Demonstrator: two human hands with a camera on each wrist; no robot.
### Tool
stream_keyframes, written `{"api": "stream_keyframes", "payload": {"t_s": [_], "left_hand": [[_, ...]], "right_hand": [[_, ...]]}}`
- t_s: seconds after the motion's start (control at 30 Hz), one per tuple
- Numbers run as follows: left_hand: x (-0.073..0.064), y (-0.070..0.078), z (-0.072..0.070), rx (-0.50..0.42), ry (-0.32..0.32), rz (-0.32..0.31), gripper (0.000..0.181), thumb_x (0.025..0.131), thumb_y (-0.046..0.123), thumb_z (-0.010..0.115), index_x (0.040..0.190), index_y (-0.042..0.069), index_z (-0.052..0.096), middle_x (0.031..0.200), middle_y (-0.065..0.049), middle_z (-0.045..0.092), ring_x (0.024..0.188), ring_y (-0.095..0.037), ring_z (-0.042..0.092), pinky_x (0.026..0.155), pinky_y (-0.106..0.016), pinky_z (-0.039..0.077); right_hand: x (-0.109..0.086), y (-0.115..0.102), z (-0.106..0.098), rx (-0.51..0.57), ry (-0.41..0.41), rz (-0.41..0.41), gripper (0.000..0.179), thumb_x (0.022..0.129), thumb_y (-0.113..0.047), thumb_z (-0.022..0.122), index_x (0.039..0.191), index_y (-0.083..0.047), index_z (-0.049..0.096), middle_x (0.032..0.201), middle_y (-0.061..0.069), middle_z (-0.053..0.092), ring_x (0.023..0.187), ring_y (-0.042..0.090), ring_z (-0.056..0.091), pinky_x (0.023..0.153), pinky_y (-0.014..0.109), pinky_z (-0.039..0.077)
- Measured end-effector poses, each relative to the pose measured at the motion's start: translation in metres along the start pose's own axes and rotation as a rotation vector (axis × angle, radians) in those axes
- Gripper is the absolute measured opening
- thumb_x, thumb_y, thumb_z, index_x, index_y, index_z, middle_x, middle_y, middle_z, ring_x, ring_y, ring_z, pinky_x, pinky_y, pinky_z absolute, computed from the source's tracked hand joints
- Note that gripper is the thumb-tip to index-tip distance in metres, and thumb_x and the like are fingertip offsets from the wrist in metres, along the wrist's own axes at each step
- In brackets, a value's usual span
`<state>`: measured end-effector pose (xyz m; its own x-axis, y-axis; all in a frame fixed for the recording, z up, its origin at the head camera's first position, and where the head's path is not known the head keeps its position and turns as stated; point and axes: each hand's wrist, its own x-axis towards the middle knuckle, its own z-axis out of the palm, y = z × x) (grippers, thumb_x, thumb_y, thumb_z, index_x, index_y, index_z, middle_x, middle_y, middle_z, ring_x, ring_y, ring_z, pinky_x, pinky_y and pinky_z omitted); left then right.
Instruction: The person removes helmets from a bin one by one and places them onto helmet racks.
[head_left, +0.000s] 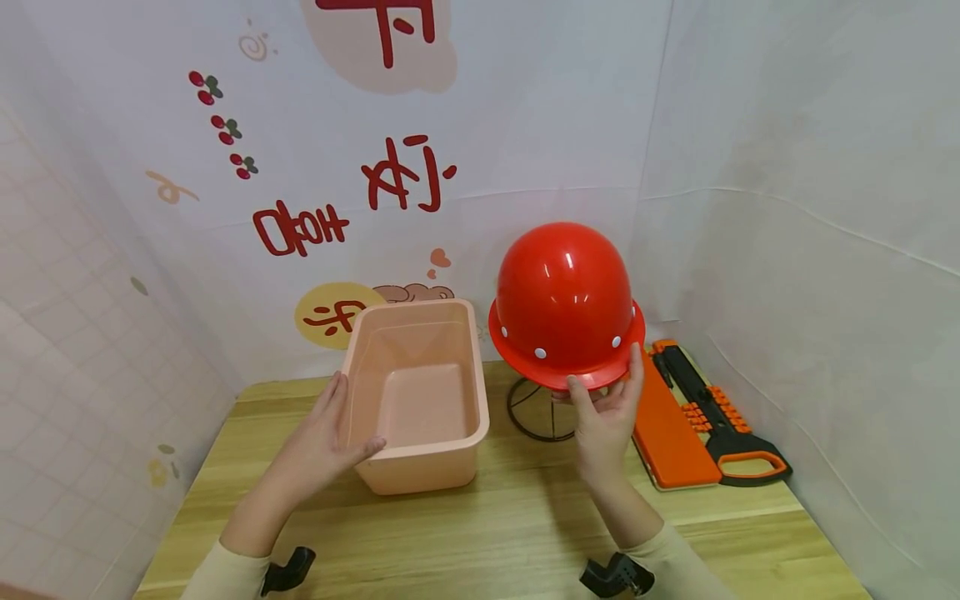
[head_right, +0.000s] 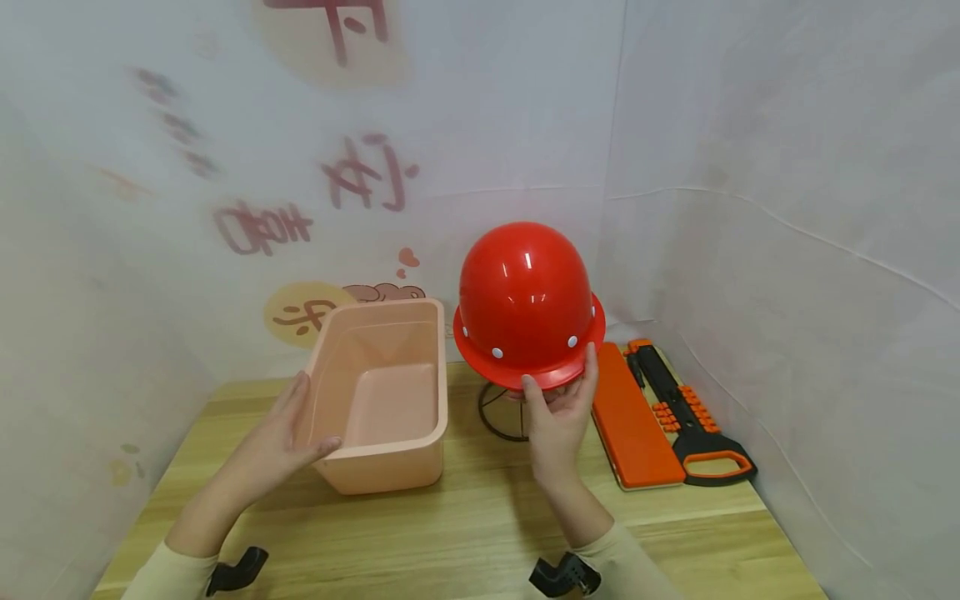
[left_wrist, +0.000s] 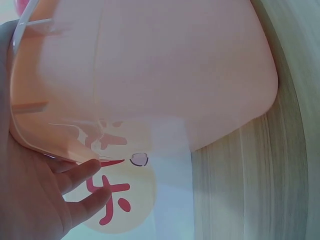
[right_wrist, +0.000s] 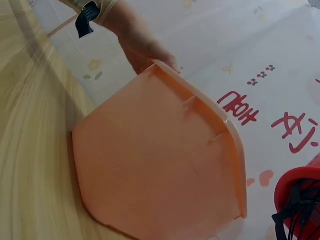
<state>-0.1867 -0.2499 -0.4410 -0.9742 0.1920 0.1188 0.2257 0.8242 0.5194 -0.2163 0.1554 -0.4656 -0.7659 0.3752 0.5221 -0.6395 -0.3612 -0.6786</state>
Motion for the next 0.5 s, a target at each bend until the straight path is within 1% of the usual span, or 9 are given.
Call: {"api": "stream_keyframes", "payload": {"t_s": [0.1, 0.2, 0.27, 0.4, 0.5], "left_hand": [[0.001, -0.001, 0.0, 0.0, 0.0, 0.008, 0.122, 0.098, 0.064, 0.077, 0.176, -0.002, 0.009, 0.183, -0.024, 0.007, 0.161, -0.058, 0.026, 0.12, -0.077, 0.035], [0.001, -0.003, 0.0, 0.003, 0.01, 0.022, 0.121, 0.097, 0.063, 0.078, 0.177, 0.003, 0.011, 0.183, -0.026, 0.009, 0.158, -0.061, 0.03, 0.116, -0.081, 0.037], [-0.001, -0.003, -0.001, 0.007, 0.021, 0.036, 0.119, 0.096, 0.061, 0.079, 0.178, 0.006, 0.012, 0.182, -0.028, 0.011, 0.156, -0.063, 0.032, 0.112, -0.084, 0.038], [-0.008, -0.009, -0.007, 0.005, 0.037, 0.068, 0.111, 0.1, 0.052, 0.078, 0.178, 0.008, 0.013, 0.182, -0.027, 0.012, 0.158, -0.062, 0.028, 0.114, -0.085, 0.035], [-0.014, -0.018, -0.016, 0.023, 0.062, 0.086, 0.104, 0.104, 0.048, 0.074, 0.179, 0.011, 0.011, 0.183, -0.024, 0.011, 0.16, -0.061, 0.025, 0.115, -0.086, 0.031]], "right_hand": [[0.0, -0.003, -0.009, -0.014, -0.025, 0.043, 0.1, 0.101, 0.019, 0.065, 0.178, -0.026, 0.02, 0.165, 0.021, 0.045, 0.091, 0.025, 0.078, 0.081, 0.036, 0.068], [0.0, -0.008, -0.024, -0.04, -0.086, 0.089, 0.101, 0.102, 0.019, 0.063, 0.178, -0.028, 0.016, 0.162, 0.02, 0.046, 0.083, 0.026, 0.079, 0.078, 0.035, 0.068], [0.0, -0.012, -0.035, -0.085, -0.134, 0.106, 0.102, 0.103, 0.019, 0.062, 0.178, -0.03, 0.014, 0.155, 0.019, 0.049, 0.082, 0.027, 0.079, 0.075, 0.035, 0.068], [0.002, -0.023, -0.066, -0.201, -0.205, 0.125, 0.104, 0.103, 0.018, 0.061, 0.178, -0.033, 0.012, 0.145, 0.016, 0.048, 0.087, 0.027, 0.078, 0.077, 0.034, 0.068], [0.009, -0.03, -0.095, -0.29, -0.23, 0.112, 0.098, 0.104, 0.018, 0.059, 0.178, -0.028, 0.013, 0.144, 0.016, 0.048, 0.087, 0.023, 0.077, 0.077, 0.03, 0.067]]}}
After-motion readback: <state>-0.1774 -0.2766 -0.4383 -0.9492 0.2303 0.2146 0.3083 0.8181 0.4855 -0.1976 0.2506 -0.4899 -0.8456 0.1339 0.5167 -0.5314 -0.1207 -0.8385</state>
